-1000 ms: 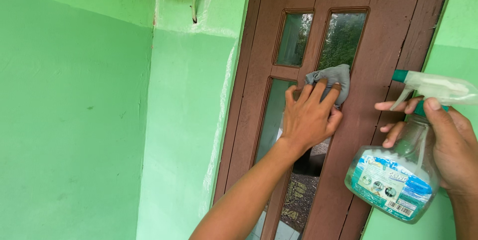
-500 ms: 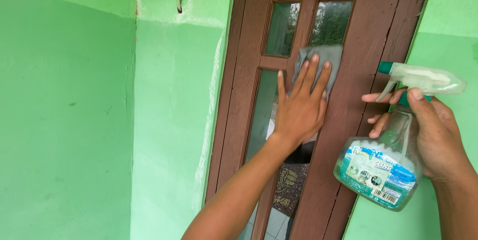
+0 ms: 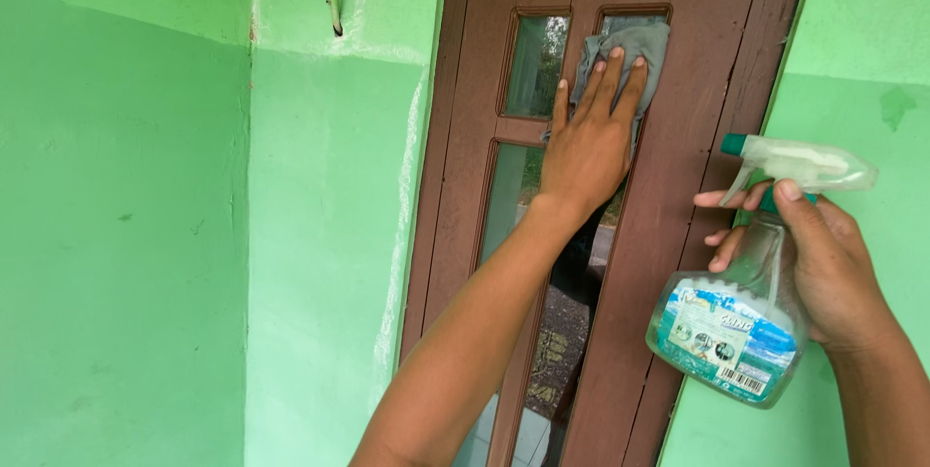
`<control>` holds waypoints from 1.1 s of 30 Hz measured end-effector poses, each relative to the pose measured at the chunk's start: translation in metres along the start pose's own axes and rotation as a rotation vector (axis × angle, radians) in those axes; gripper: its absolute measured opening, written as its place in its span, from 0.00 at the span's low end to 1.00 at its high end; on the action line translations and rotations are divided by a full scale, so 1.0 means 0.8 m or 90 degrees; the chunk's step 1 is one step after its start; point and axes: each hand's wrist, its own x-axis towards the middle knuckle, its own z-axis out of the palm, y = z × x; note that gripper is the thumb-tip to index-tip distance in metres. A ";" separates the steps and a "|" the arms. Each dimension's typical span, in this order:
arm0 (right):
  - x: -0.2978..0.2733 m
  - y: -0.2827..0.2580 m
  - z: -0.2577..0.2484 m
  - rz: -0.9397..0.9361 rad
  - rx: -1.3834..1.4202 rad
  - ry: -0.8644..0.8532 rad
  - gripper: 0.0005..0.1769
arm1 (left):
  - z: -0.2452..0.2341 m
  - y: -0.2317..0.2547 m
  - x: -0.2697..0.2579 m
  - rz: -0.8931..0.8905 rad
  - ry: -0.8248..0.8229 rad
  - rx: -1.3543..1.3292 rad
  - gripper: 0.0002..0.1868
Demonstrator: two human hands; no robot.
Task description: The person sprays a cleaning solution onto the glass panels of a brown door and wipes them with a gray cloth. The person works systematically across multiple panels, spraying and wiping each one.
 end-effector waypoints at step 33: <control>-0.015 -0.023 0.010 0.016 -0.050 -0.001 0.21 | -0.012 0.001 -0.187 0.111 0.083 -0.063 0.32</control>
